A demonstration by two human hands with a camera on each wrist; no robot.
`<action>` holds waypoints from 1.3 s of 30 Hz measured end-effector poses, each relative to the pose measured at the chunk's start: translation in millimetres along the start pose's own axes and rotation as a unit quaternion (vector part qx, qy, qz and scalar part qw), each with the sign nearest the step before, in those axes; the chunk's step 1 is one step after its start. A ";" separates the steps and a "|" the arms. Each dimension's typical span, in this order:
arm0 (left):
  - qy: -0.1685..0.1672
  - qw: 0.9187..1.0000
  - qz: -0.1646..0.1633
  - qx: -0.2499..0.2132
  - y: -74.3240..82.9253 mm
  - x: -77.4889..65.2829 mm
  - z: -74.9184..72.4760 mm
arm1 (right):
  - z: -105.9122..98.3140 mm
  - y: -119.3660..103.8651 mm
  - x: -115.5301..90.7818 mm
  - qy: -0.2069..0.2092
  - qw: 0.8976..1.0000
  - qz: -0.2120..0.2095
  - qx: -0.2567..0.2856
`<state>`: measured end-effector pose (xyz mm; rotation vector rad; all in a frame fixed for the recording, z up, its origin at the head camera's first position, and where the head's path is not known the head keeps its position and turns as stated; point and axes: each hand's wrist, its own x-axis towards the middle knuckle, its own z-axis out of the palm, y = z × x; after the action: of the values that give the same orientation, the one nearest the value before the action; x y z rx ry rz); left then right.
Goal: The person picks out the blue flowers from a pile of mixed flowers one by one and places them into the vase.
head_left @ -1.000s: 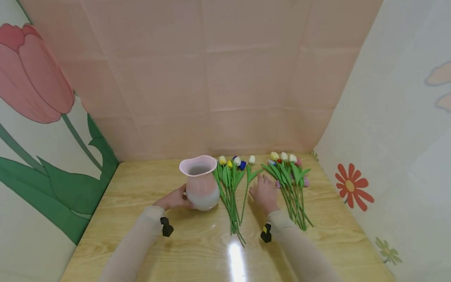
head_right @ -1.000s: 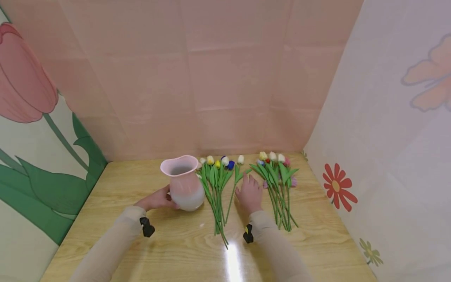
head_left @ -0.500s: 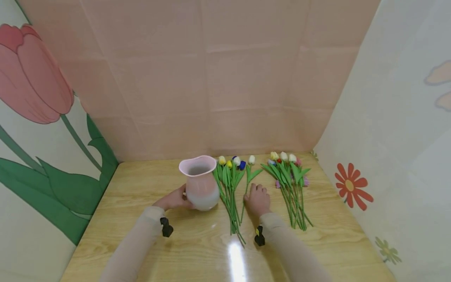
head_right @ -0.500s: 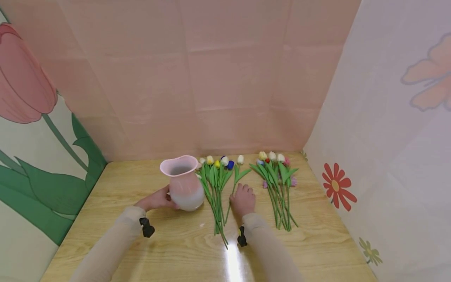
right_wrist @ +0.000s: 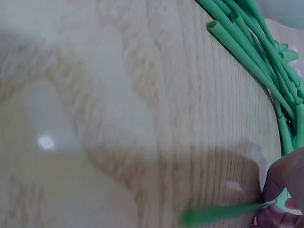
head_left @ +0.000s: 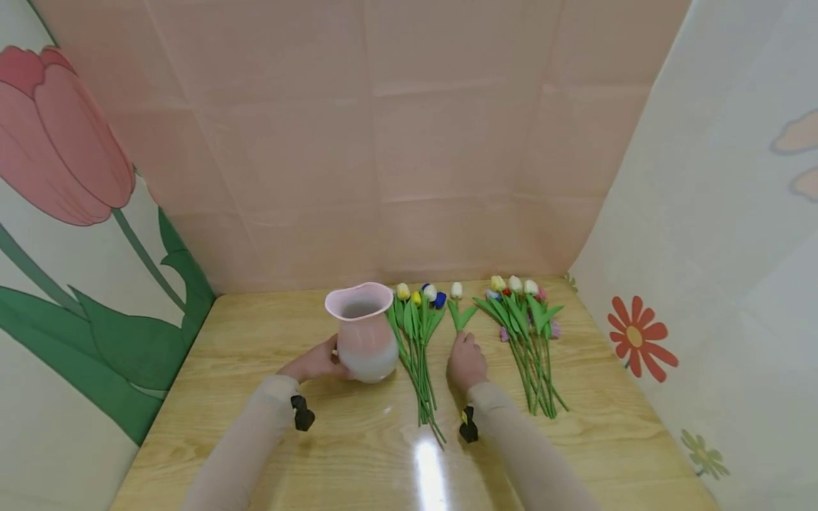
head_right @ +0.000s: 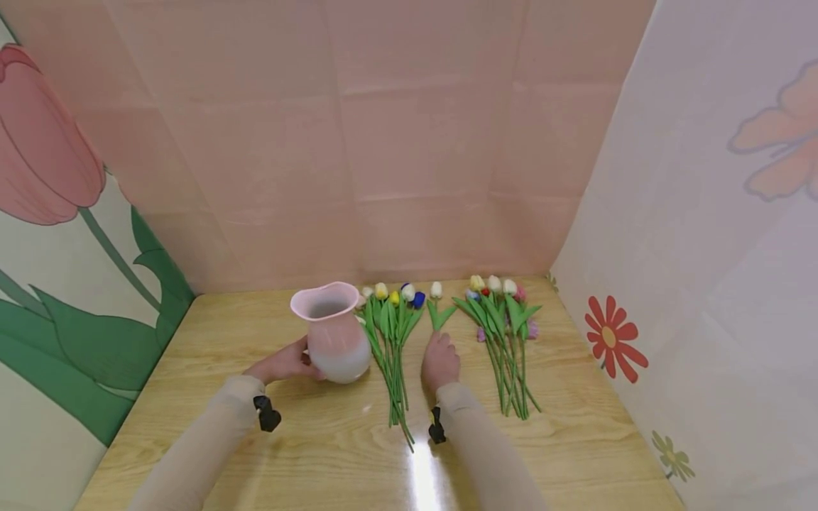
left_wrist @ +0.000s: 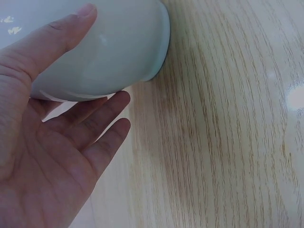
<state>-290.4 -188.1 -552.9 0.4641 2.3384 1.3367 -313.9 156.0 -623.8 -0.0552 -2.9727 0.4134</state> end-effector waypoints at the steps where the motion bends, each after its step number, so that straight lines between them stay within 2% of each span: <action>1: 0.001 1.000 0.000 0.004 -0.2 0.3 0.2 | -0.8 0.7 -0.5 0.001 1.000 0.003 0.002; 9: 0.002 1.000 -0.001 0.017 1.6 -1.1 0.9 | -11.5 7.4 -6.6 -0.015 0.999 0.031 -0.003; 16: 0.000 1.000 -0.008 0.016 1.9 -0.6 0.5 | -16.5 16.7 -2.9 -0.033 0.995 0.065 0.071; 21: 0.000 1.000 -0.008 0.017 3.1 -0.9 0.3 | -24.5 25.0 3.2 -0.043 0.996 0.044 0.065; 23: 0.002 1.000 -0.008 0.018 3.4 -1.0 0.0 | -28.8 28.1 5.6 -0.029 0.997 0.032 0.061; 26: 0.002 1.000 -0.009 0.016 3.8 -1.4 -0.4 | -38.9 31.9 9.8 0.003 0.996 0.022 0.090; 30: 0.000 1.000 -0.005 0.013 8.1 -4.5 -1.3 | -58.4 35.5 12.4 0.032 0.991 0.032 0.126; 33: 0.001 1.000 -0.004 0.014 8.4 -4.7 -0.9 | -74.6 38.8 11.5 0.056 0.989 0.040 0.130; 36: 0.000 1.000 -0.005 0.017 8.5 -4.4 -1.0 | -89.0 45.0 12.7 0.101 0.986 0.045 0.126; 39: 0.003 1.000 -0.005 0.021 4.1 -1.3 -1.0 | -101.5 54.2 16.5 0.150 0.978 0.056 0.134</action>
<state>-289.4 -187.5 -548.7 0.4617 2.3748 1.2895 -314.8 236.4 -539.8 -0.2357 -2.6006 0.7436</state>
